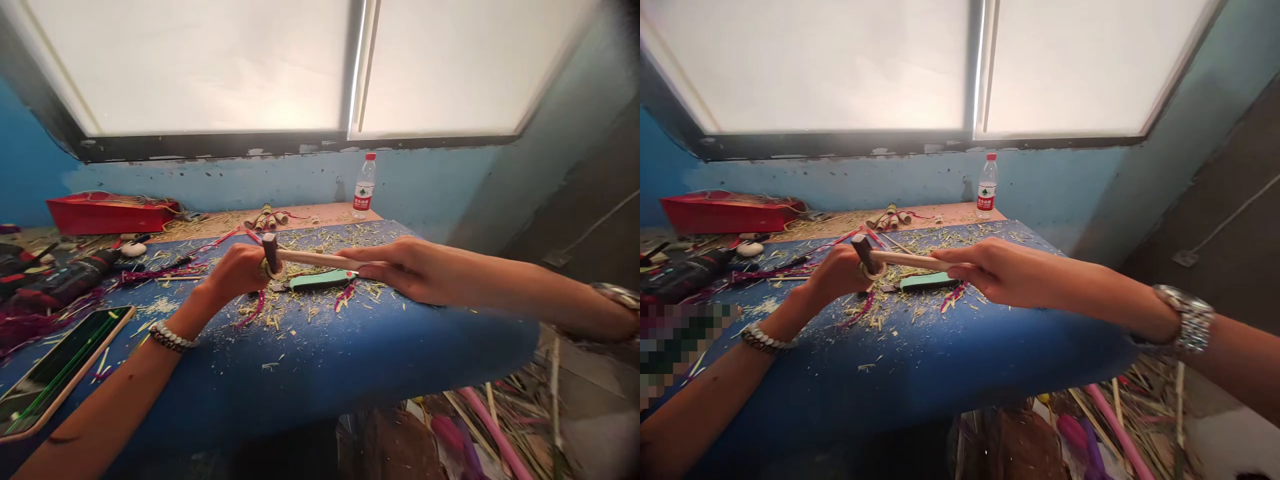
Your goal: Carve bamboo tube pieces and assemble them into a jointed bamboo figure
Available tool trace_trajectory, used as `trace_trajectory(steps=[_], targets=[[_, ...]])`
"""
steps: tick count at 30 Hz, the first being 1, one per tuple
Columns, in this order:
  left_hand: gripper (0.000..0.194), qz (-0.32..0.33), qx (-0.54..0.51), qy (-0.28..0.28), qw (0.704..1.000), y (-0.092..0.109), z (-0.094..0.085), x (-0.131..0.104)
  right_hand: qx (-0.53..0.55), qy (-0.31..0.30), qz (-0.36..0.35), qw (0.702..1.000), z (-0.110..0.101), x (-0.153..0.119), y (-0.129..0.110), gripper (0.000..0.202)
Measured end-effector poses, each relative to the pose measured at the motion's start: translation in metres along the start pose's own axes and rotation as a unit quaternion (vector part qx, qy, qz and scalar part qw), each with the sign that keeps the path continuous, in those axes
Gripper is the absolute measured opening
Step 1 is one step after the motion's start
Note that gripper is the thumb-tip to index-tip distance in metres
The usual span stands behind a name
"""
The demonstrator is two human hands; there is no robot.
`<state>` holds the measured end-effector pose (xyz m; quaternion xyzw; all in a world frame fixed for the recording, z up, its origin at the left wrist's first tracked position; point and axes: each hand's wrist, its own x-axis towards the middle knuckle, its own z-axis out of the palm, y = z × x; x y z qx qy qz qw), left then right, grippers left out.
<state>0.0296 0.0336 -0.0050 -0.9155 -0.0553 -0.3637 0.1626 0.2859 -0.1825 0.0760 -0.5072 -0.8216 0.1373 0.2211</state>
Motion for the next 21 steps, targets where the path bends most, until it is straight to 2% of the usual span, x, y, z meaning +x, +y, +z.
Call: trace_trajectory(steps=[6,9,11,15,18,21], targets=[[0.017,-0.009,0.004,0.016,1.000,0.001,0.004,-0.001,0.013,-0.050,0.023,0.998,-0.011,0.006,0.012,0.043],[0.020,-0.065,-0.036,0.012,0.997,0.004,0.011,-0.004,0.050,-0.076,0.025,0.996,-0.010,0.006,0.017,0.044],[0.023,-0.114,-0.073,0.009,0.991,0.006,0.014,-0.004,0.102,-0.081,0.044,0.990,0.000,0.002,0.018,0.043],[0.024,-0.173,-0.121,0.020,0.977,0.011,0.011,0.000,0.232,0.000,0.106,0.967,0.035,-0.007,0.013,0.047],[0.025,-0.183,-0.108,0.034,0.977,0.012,0.005,0.003,0.215,0.050,0.111,0.969,0.055,-0.011,0.008,0.047],[0.019,-0.187,-0.063,0.016,0.980,0.012,0.001,0.005,0.186,0.067,0.120,0.973,0.058,-0.012,0.006,0.046]])
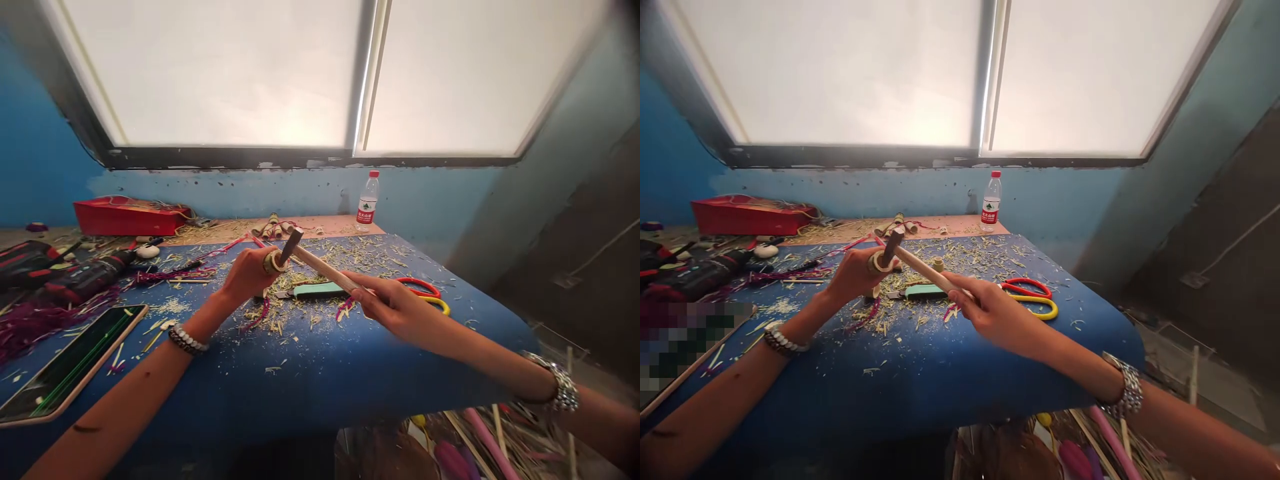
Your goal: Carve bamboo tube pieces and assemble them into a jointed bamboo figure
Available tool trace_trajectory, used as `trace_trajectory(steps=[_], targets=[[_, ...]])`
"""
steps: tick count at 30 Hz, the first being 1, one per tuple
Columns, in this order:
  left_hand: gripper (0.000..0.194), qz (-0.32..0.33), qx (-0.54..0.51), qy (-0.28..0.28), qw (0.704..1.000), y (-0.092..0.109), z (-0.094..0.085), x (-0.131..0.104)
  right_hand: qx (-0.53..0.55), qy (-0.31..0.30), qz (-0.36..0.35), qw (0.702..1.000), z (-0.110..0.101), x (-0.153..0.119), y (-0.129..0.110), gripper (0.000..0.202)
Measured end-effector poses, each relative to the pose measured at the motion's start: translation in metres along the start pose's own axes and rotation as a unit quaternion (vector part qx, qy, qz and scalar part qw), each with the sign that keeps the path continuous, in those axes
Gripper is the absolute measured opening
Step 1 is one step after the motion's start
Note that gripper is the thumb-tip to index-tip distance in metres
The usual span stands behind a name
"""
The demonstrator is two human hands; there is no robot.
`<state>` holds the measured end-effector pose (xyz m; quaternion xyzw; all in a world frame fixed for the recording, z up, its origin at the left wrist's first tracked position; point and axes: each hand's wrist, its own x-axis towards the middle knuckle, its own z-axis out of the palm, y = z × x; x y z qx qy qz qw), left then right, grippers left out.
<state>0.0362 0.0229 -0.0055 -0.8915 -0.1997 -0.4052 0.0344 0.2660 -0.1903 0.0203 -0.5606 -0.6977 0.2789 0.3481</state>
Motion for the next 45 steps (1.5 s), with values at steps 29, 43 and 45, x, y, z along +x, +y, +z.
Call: trace_trajectory(steps=[29,43,45], targets=[[0.031,-0.057,-0.060,-0.201,0.976,-0.037,0.011,-0.005,-0.167,0.069,0.070,0.981,0.008,0.020,0.018,0.042],[0.030,-0.104,-0.192,-0.214,0.952,-0.045,0.002,-0.004,-0.208,0.054,0.040,0.976,0.009,0.033,0.030,0.032],[0.030,-0.113,-0.202,-0.205,0.951,-0.045,0.002,-0.004,-0.219,0.047,0.041,0.974,0.007,0.034,0.029,0.033]])
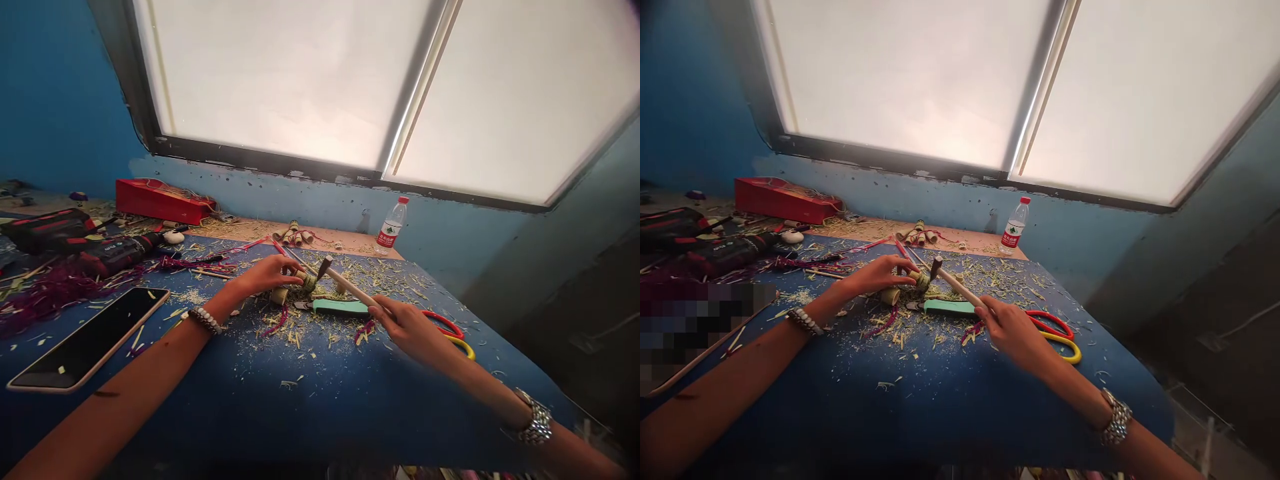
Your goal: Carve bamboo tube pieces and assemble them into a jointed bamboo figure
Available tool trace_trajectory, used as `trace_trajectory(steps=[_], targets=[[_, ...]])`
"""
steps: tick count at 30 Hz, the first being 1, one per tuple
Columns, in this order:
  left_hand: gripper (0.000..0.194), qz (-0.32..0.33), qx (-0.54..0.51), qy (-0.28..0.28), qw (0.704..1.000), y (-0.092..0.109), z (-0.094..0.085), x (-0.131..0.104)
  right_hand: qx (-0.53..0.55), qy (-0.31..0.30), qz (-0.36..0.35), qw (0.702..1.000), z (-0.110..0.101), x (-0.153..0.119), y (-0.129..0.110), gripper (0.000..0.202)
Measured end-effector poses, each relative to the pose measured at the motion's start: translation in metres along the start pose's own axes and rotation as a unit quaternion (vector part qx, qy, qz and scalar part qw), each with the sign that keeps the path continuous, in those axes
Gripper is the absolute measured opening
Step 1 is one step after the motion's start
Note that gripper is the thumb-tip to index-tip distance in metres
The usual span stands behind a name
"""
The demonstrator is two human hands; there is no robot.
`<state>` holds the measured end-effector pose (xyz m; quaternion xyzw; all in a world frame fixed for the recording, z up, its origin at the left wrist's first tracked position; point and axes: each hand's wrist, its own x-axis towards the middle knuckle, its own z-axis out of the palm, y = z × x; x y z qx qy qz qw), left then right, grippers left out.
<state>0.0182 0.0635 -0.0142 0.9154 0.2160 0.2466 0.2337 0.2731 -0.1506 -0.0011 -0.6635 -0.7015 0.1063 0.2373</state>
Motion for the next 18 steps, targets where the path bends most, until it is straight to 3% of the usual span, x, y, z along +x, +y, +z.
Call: trace_trajectory(steps=[4,10,18], targets=[[0.030,-0.016,0.003,0.024,1.000,0.000,0.002,0.002,0.021,0.015,-0.010,1.000,0.001,0.005,-0.004,0.031],[0.022,-0.012,0.005,0.032,0.999,0.000,0.004,0.004,-0.014,-0.027,-0.012,0.999,0.008,0.008,-0.002,0.029],[0.026,0.004,-0.001,0.030,1.000,-0.001,0.005,0.004,-0.040,-0.034,-0.028,0.998,-0.003,0.006,0.001,0.031]])
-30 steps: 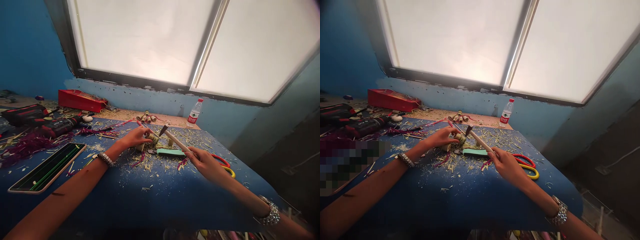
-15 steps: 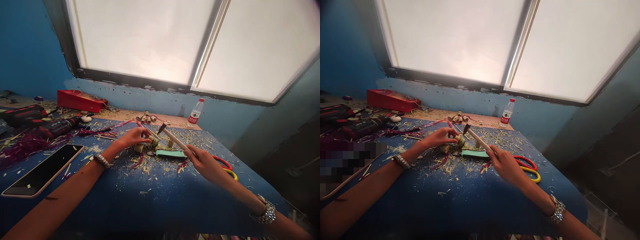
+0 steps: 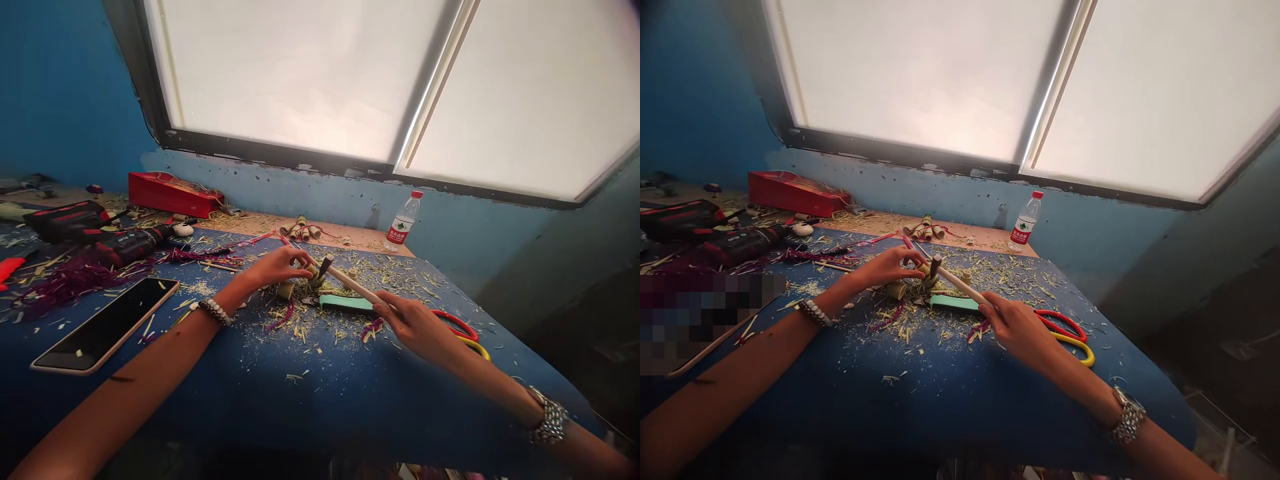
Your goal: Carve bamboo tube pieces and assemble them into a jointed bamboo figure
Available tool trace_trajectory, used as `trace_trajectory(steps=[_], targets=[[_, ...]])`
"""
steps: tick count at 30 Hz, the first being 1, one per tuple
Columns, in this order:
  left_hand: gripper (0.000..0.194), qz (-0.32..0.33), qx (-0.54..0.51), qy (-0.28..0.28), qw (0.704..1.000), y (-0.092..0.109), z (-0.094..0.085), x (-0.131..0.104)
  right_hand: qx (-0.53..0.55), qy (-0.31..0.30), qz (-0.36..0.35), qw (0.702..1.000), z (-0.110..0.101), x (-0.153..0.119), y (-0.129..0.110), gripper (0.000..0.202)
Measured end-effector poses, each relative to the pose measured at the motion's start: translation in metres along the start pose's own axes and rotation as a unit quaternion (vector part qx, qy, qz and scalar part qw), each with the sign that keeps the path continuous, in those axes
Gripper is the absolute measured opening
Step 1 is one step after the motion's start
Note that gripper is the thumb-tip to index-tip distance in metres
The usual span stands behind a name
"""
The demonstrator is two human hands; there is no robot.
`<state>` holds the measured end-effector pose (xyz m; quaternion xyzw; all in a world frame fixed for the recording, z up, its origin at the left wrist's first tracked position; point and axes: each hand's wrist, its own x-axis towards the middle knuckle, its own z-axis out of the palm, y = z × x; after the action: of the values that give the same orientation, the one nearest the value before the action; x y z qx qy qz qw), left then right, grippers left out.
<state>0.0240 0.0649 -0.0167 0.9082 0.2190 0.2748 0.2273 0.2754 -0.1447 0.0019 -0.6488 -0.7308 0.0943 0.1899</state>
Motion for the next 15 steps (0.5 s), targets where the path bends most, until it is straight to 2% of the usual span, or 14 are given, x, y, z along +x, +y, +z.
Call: trace_trajectory(steps=[4,8,15], targets=[[0.030,-0.009,-0.030,-0.011,0.999,0.001,0.000,-0.001,-0.039,0.043,-0.016,0.998,0.001,0.006,-0.001,0.032],[0.035,-0.016,-0.046,-0.036,0.998,0.000,-0.001,-0.001,-0.034,0.019,-0.016,0.999,0.007,0.009,0.005,0.030],[0.034,-0.008,0.016,-0.056,0.998,0.004,-0.001,-0.001,-0.051,0.003,-0.013,0.999,0.011,0.007,0.014,0.029]])
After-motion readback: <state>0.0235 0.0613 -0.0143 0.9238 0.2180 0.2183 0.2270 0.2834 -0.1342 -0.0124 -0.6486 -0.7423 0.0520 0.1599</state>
